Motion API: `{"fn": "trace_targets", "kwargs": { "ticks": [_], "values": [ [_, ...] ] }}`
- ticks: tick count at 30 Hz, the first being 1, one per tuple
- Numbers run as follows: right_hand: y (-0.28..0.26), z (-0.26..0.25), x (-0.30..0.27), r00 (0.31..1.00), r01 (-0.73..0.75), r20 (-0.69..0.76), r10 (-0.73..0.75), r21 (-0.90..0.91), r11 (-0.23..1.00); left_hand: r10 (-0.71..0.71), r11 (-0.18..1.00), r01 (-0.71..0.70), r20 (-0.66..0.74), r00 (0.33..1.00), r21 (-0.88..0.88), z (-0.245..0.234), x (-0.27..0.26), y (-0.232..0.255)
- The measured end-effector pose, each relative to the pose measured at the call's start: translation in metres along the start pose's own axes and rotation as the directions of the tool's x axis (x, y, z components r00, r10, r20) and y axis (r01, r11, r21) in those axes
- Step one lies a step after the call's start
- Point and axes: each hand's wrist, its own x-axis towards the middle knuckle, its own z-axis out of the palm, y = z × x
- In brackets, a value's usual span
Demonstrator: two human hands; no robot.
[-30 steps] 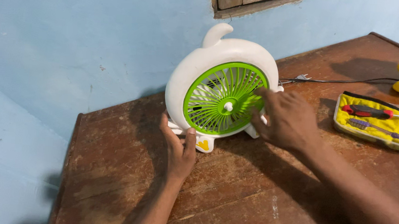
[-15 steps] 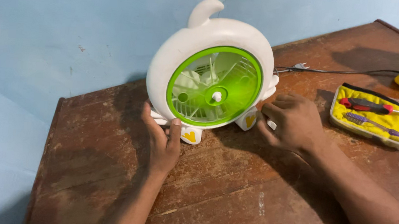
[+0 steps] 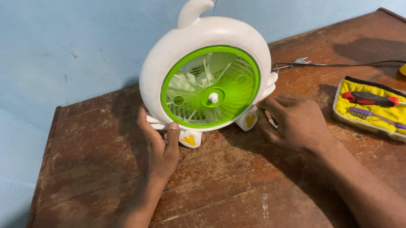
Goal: The person removes the central cap from the front grille of a small white and green electric fan, then uses a screwdriver to loosen screws on the rear grille. The fan remains partially disassembled at the end of the clip.
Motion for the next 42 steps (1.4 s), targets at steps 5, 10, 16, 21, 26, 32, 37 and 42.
{"fn": "trace_targets", "kwargs": {
  "ticks": [5,10,16,21,26,32,37,42],
  "values": [
    [0.0,0.002,0.001,0.998,-0.033,0.062,0.032,0.016,0.999,0.051,0.999,-0.051,0.001,0.999,0.009,0.0,0.001,-0.001],
    [-0.002,-0.002,0.001,0.998,-0.011,0.055,0.01,0.018,1.0,0.027,0.999,-0.027,0.022,0.999,0.028,-0.001,0.001,-0.002],
    [-0.007,-0.006,0.005,0.985,-0.081,0.154,0.083,-0.017,0.997,0.016,1.0,-0.016,0.022,1.0,0.003,0.0,0.0,-0.001],
    [-0.003,-0.001,0.0,0.998,-0.006,0.061,0.006,0.005,1.0,0.012,0.999,-0.013,0.029,1.0,0.045,-0.002,0.001,-0.002],
    [0.013,0.003,-0.002,0.964,-0.037,0.265,0.017,0.071,0.997,0.038,0.999,-0.038,0.017,0.999,0.023,0.0,0.0,-0.003],
    [0.014,0.008,-0.006,0.993,0.042,0.11,-0.051,0.08,0.996,0.024,0.999,-0.025,0.034,0.999,0.041,-0.002,0.0,0.0],
    [0.011,0.007,-0.004,0.983,-0.034,0.183,0.028,0.027,0.999,0.008,0.998,-0.01,0.031,1.0,0.064,-0.002,0.002,0.0],
    [0.008,0.006,-0.004,0.994,-0.007,0.112,-0.004,0.091,0.996,0.003,0.998,-0.006,0.045,0.999,0.056,-0.003,0.001,0.0]
  ]
}}
